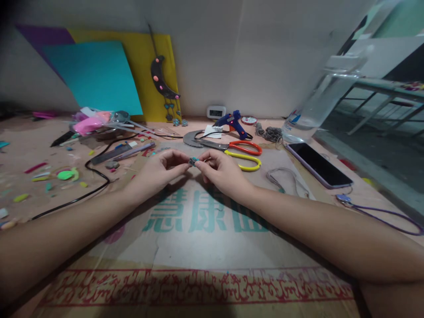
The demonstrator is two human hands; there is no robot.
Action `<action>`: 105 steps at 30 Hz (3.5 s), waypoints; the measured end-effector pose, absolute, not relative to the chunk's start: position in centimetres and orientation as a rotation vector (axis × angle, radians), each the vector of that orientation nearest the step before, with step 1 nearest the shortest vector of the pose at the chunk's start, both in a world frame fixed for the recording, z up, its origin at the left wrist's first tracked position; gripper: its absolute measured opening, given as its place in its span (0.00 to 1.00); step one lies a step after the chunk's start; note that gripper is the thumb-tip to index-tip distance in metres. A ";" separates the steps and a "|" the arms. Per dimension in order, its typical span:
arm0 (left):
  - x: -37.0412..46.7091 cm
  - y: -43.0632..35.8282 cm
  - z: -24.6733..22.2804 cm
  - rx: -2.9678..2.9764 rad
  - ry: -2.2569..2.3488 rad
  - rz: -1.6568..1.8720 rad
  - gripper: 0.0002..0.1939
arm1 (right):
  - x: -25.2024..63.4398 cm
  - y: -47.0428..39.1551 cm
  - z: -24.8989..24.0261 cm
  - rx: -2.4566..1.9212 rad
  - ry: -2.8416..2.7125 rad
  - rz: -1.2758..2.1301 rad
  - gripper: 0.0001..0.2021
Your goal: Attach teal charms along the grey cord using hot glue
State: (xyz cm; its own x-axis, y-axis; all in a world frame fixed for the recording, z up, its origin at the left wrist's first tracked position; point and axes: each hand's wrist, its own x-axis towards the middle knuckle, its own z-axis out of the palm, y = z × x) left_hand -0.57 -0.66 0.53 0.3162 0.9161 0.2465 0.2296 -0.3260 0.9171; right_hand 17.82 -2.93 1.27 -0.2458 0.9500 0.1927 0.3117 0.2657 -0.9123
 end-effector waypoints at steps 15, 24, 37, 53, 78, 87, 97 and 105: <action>-0.7 -0.5 -0.1 1.831 0.971 1.049 0.04 | 17.8 -2.9 1.3 -1.180 -1.751 0.984 0.11; -0.7 -1.1 0.8 1.881 0.955 1.004 0.08 | 17.7 -2.9 1.3 -1.183 -1.735 0.994 0.12; -0.6 -1.0 0.5 1.907 1.102 0.924 0.07 | 18.6 -2.7 1.8 -1.159 -2.001 0.326 0.06; -0.9 -1.4 0.6 1.956 0.936 0.837 0.09 | 18.0 -3.0 1.1 -1.106 -1.778 0.964 0.08; -0.8 -1.3 0.7 1.902 1.031 0.926 0.10 | 18.5 -2.4 1.0 -1.239 -1.851 0.941 0.10; -0.7 -1.4 0.7 1.872 1.039 0.982 0.14 | 18.0 -2.7 1.2 -1.256 -1.950 0.561 0.09; -0.6 -1.2 0.8 1.840 1.028 0.958 0.12 | 17.8 -2.9 1.1 -1.216 -1.958 0.494 0.08; -0.7 -1.4 0.9 1.897 1.056 0.951 0.11 | 18.2 -2.6 1.2 -1.103 -1.838 0.854 0.09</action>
